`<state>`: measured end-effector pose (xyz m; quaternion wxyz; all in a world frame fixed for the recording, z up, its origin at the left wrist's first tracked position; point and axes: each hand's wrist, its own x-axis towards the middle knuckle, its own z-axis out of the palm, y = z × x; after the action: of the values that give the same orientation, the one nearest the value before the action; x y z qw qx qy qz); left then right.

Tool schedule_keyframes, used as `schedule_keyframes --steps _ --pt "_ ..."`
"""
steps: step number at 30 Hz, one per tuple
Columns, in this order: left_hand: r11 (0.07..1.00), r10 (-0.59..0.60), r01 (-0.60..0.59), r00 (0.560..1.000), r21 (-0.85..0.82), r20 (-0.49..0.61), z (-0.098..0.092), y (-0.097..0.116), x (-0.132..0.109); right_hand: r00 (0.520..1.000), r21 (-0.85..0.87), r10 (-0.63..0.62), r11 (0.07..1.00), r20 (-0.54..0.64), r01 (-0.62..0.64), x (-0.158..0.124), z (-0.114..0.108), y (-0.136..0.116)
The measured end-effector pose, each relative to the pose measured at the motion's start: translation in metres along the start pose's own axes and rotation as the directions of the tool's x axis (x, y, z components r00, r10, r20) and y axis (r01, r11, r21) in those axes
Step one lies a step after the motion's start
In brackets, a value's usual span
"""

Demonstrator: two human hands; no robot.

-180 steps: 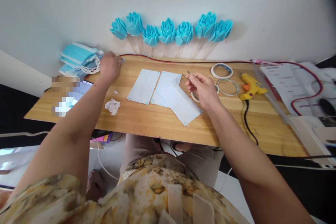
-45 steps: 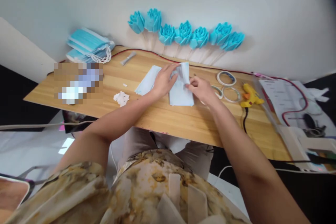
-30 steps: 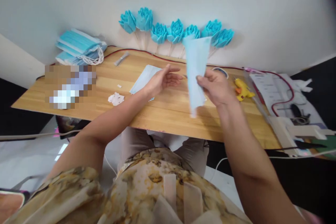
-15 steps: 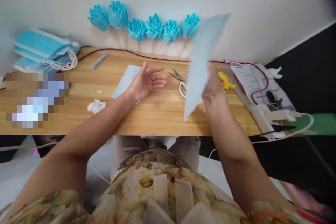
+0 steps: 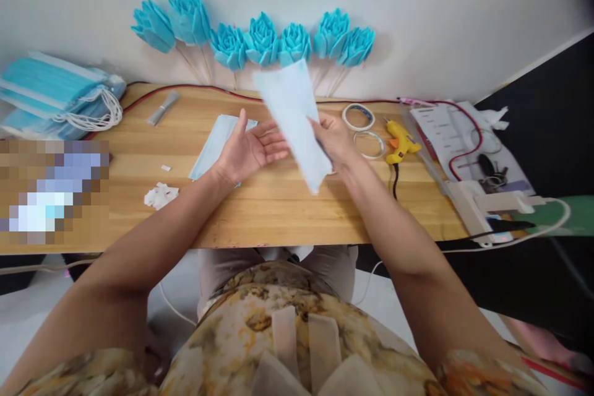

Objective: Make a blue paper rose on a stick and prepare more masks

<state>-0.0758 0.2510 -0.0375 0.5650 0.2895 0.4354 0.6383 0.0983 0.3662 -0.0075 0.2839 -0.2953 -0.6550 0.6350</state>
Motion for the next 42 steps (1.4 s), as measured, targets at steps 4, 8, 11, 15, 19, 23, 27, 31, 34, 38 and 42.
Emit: schedule_keyframes --steps 4,8,11,15,19,23,27,31,34,38,42 --pt "0.998 0.023 -0.024 1.0 0.059 0.017 0.003 0.001 0.001 0.997 0.018 0.005 1.0 -0.079 -0.004 0.008 0.012 0.037" --pt "0.996 0.056 -0.058 0.998 0.065 0.04 0.004 -0.004 -0.001 0.991 -0.001 -0.05 0.999 -0.124 0.05 0.004 0.015 0.044" --pt "0.99 0.098 -0.101 0.995 0.098 0.032 0.002 -0.012 -0.003 0.992 0.028 -0.079 0.996 -0.097 0.082 0.001 0.015 0.042" --pt "0.979 0.123 -0.113 0.991 0.17 -0.045 -0.003 -0.016 -0.002 0.995 0.021 -0.063 0.998 -0.083 0.065 0.001 0.012 0.041" --pt "0.967 0.168 -0.138 0.978 0.214 -0.128 -0.005 -0.014 0.001 0.993 -0.045 -0.096 0.995 -0.073 0.093 0.001 0.008 0.04" --pt "0.967 0.194 -0.159 0.967 0.201 -0.167 -0.004 -0.012 0.0 0.992 -0.126 -0.115 0.986 -0.055 0.108 0.001 0.008 0.04" --pt "0.967 0.186 -0.153 0.97 0.204 -0.154 -0.003 -0.011 -0.001 0.989 -0.165 -0.116 0.981 -0.088 0.1 0.001 0.009 0.038" --pt "0.962 0.206 -0.175 0.969 0.211 -0.136 -0.004 -0.011 -0.001 0.986 -0.127 -0.121 0.986 -0.115 0.107 0.0 0.009 0.037" --pt "0.971 0.188 -0.164 0.973 0.173 -0.134 -0.005 -0.013 0.0 0.985 -0.072 -0.115 0.992 -0.128 0.107 0.002 0.008 0.038" --pt "0.99 0.121 -0.112 0.988 0.088 -0.098 -0.008 -0.011 0.004 0.995 0.055 -0.055 0.997 -0.088 0.06 0.005 0.005 0.037" --pt "0.996 0.082 -0.08 0.993 0.029 -0.087 -0.008 -0.003 0.006 0.998 0.18 0.033 0.983 0.045 -0.04 -0.001 -0.006 0.025"
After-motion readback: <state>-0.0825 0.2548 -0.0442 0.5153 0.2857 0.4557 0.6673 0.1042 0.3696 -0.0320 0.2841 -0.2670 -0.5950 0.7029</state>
